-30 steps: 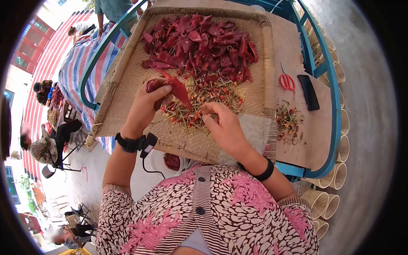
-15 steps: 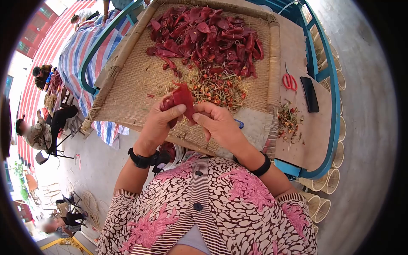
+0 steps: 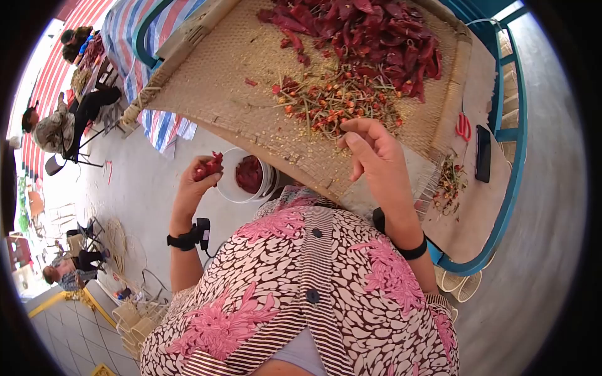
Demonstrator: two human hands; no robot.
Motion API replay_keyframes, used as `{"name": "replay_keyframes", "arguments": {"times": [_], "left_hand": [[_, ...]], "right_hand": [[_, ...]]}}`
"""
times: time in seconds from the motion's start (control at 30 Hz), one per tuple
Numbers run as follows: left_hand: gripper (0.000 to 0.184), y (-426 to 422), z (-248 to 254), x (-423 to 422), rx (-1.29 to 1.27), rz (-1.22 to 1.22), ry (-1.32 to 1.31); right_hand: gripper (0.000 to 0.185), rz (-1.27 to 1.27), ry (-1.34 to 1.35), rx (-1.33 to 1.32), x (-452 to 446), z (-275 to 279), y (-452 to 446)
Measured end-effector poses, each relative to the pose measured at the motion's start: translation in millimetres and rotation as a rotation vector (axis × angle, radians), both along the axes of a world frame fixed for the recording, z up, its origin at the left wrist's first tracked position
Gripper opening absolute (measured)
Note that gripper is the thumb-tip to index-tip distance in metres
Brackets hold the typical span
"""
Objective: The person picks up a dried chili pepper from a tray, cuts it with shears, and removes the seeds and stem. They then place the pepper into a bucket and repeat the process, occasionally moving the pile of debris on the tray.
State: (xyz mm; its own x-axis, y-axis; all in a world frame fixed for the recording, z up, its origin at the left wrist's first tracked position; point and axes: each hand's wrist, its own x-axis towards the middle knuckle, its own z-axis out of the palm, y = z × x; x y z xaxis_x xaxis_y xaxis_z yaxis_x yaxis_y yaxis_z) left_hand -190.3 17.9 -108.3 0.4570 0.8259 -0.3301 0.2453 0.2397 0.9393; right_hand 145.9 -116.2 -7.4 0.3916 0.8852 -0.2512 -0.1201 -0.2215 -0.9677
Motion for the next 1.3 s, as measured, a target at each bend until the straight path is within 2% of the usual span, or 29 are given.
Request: {"name": "replay_keyframes", "arguments": {"times": [0.1,0.2,0.3,0.33,0.37,0.43,0.53,0.6,0.63,0.67,0.73,0.83,0.9,1.03,1.07,1.17,1.2,1.3], "left_hand": [[0.036,-6,-87,-29,-0.064,0.040,0.258],[0.052,-10,-177,-41,-0.039,0.070,0.356],[0.071,-14,-239,-41,0.419,0.037,0.846],[0.086,-1,-226,-31,0.256,0.087,0.676],[0.074,6,-211,-20,0.250,0.258,0.487],[0.050,20,-138,11,0.581,0.483,0.349],[0.029,31,18,59,0.973,0.411,0.277],[0.021,45,85,81,0.936,0.177,0.194],[0.020,54,105,94,0.893,0.043,0.181],[0.022,69,115,109,0.967,-0.090,0.244],[0.027,102,122,145,1.106,-0.314,0.319],[0.036,142,98,201,1.227,-0.548,0.379],[0.040,167,65,233,1.303,-0.607,0.403],[0.046,190,13,263,1.482,-0.686,0.484],[0.039,196,-2,267,1.585,-0.671,0.445],[0.028,197,6,271,1.434,-0.764,0.637],[0.019,192,11,269,1.400,-0.706,0.588],[0.016,171,33,263,1.498,-0.584,0.271]], "right_hand": [[0.022,0.052,-0.013,-0.021,-2,-4,1],[0.021,0.095,-0.013,-0.033,-1,-7,3],[0.020,0.126,-0.080,-0.092,-2,-6,2],[0.020,0.123,-0.083,-0.099,-2,-4,1],[0.020,0.120,-0.086,-0.106,-3,-2,1],[0.020,0.114,-0.085,-0.105,-2,-2,-2],[0.022,0.117,-0.065,-0.101,0,-7,-7],[0.022,0.142,-0.069,-0.110,-2,-7,-7],[0.022,0.156,-0.070,-0.117,-3,-6,-7],[0.023,0.158,-0.075,-0.147,-6,-1,-7],[0.023,0.190,-0.101,-0.143,-9,-3,-7],[0.022,0.226,-0.114,-0.157,-14,4,-7],[0.022,0.256,-0.160,-0.088,-16,2,-10],[0.022,0.240,-0.100,-0.141,-15,5,-14],[0.022,0.233,-0.085,-0.147,-14,5,-16],[0.022,0.202,-0.104,-0.109,-13,5,-20],[0.021,0.189,-0.107,-0.128,-11,8,-21],[0.021,0.127,-0.152,-0.135,-6,14,-22]]}}
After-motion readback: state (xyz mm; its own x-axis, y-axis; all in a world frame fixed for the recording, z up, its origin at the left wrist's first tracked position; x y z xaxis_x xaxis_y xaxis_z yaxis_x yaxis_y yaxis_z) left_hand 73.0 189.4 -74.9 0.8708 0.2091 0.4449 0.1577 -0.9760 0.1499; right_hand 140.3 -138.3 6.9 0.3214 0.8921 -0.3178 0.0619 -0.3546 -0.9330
